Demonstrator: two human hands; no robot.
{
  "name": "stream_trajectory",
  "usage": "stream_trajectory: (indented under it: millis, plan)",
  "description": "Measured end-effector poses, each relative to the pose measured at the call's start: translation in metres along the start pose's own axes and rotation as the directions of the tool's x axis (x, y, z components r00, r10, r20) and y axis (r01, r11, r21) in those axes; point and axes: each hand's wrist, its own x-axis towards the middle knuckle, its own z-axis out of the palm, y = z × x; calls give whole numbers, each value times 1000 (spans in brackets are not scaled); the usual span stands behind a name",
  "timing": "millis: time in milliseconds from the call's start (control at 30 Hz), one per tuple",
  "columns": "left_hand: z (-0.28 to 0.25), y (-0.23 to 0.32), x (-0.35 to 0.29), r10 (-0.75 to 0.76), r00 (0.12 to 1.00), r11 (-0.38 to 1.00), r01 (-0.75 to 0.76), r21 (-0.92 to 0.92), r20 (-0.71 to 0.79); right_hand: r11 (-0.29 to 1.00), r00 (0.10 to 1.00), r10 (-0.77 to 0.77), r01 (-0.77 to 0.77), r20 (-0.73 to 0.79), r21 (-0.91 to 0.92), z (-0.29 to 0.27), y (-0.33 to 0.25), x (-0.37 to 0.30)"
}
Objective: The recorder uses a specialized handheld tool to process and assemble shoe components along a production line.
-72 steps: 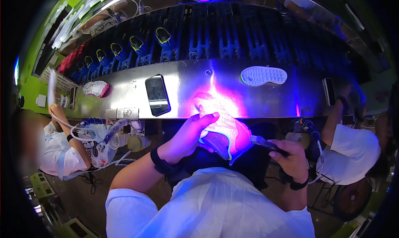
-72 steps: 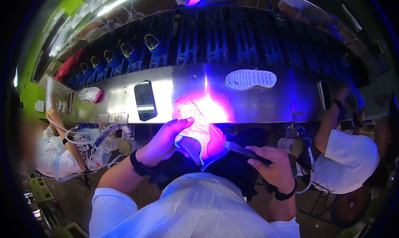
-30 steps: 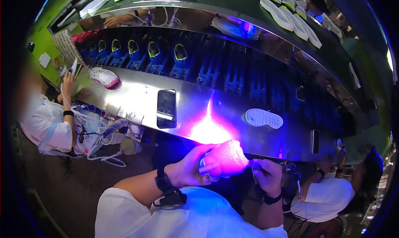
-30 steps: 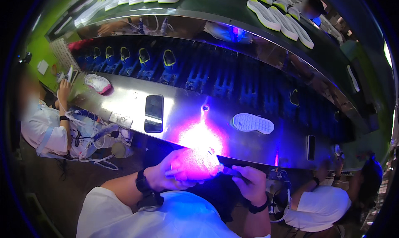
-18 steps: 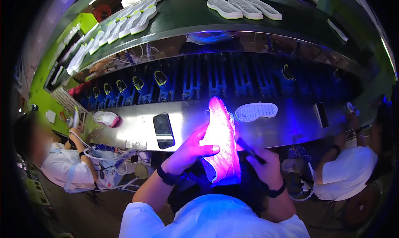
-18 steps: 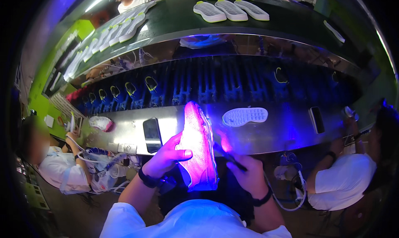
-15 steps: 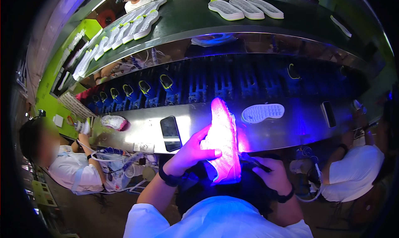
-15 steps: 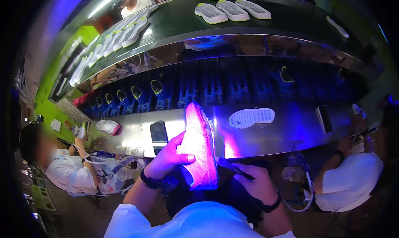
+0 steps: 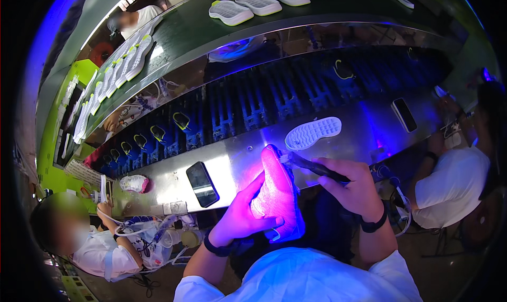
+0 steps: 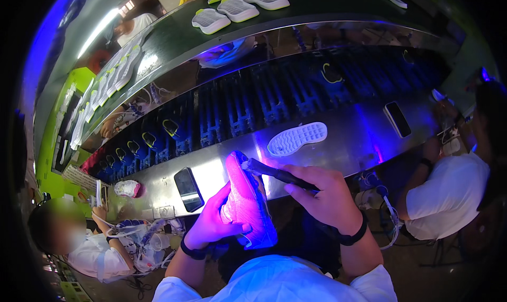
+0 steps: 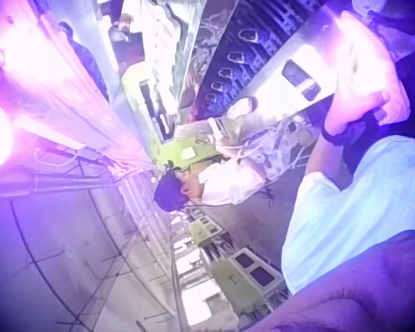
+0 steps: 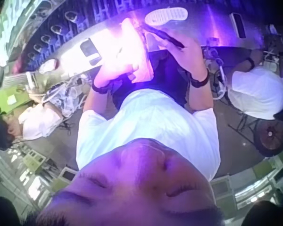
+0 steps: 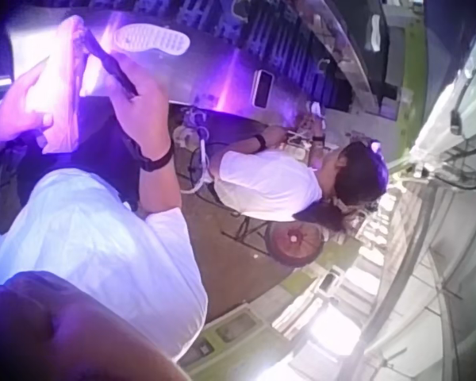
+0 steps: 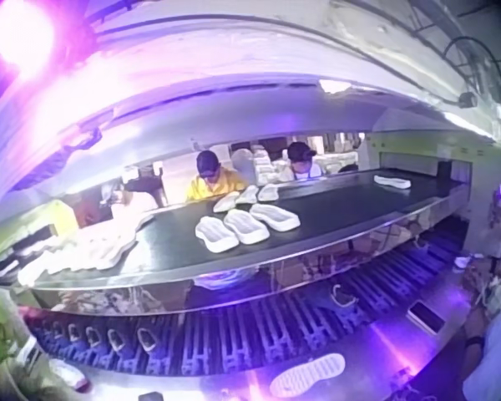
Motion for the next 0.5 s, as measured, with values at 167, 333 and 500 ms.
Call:
stream_trajectory:
  millis: [167,333,500]
  plan:
    - [0,-4,0,-60,998,995,57,-87,-36,999,997,-51,52,59,-17,-4,3,2]
    - [-13,-28,-11,-1,993,993,14,119,-116,999,997,-1,3,74,-32,4,11,-4]
    - [-20,-41,-22,-64,971,995,79,60,-230,998,993,-2,9,119,-61,18,23,-25]
